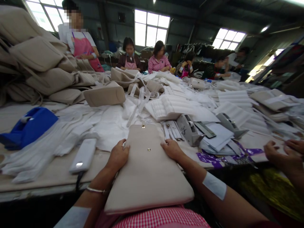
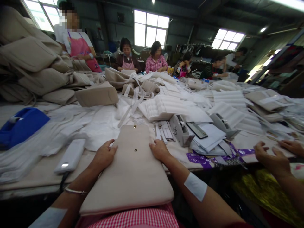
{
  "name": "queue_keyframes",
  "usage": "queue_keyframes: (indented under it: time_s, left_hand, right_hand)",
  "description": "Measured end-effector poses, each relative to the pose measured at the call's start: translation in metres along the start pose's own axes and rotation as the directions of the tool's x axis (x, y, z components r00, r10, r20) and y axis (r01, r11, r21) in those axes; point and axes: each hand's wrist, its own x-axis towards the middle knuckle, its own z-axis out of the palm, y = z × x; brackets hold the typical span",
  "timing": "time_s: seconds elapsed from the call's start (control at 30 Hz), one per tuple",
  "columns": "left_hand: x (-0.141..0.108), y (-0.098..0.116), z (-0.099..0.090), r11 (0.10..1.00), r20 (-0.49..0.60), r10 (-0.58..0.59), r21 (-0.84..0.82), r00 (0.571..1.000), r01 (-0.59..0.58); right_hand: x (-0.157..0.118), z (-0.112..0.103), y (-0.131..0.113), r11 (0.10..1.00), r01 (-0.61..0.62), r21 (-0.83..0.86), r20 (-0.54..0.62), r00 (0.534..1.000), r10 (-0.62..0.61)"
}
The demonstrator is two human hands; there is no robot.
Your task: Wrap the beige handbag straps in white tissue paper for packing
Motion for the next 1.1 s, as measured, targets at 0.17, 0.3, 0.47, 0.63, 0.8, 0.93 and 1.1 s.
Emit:
queue_keyframes:
  time_s: [0.17,0.3,0.47,0.63,0.8,0.93,1.1]
  left_hand:
    - [-0.011,0.015,-0.003,0.983,-0.053,0.025,0.184,0.998,-0.014]
    - [-0.022,0.042,-0.021,0.795,-0.049,0.314,0.560,0.948,-0.234]
    - [-0.027,0.068,-0.030,0.604,0.441,0.602,0.295,0.666,-0.741]
    - [-0.032,0.058,-0.008,0.635,0.591,0.579,0.105,0.562,-0.765]
    - [-0.033,0.047,-0.001,0.656,0.571,0.564,0.130,0.597,-0.744]
    - [-0.030,0.046,-0.001,0.663,0.573,0.552,0.139,0.606,-0.735]
    - [-0.027,0.045,-0.001,0.682,0.561,0.546,0.134,0.622,-0.719]
  right_hand:
    - [-0.003,-0.002,-0.003,0.997,0.038,-0.071,-0.036,0.999,-0.040]
    - [-0.007,-0.004,-0.010,0.990,0.065,-0.127,-0.071,0.995,-0.074]
    - [-0.012,-0.004,-0.014,0.967,0.107,-0.233,-0.091,0.987,-0.131]
    - [-0.021,-0.015,-0.020,0.919,0.167,-0.358,-0.106,0.970,-0.217]
    - [-0.027,-0.020,-0.022,0.741,0.609,-0.282,-0.017,0.769,-0.639]
    - [-0.022,-0.015,-0.004,0.770,0.609,-0.189,0.240,0.789,-0.565]
    - [-0.029,-0.036,0.032,0.884,0.437,-0.167,-0.080,0.887,-0.454]
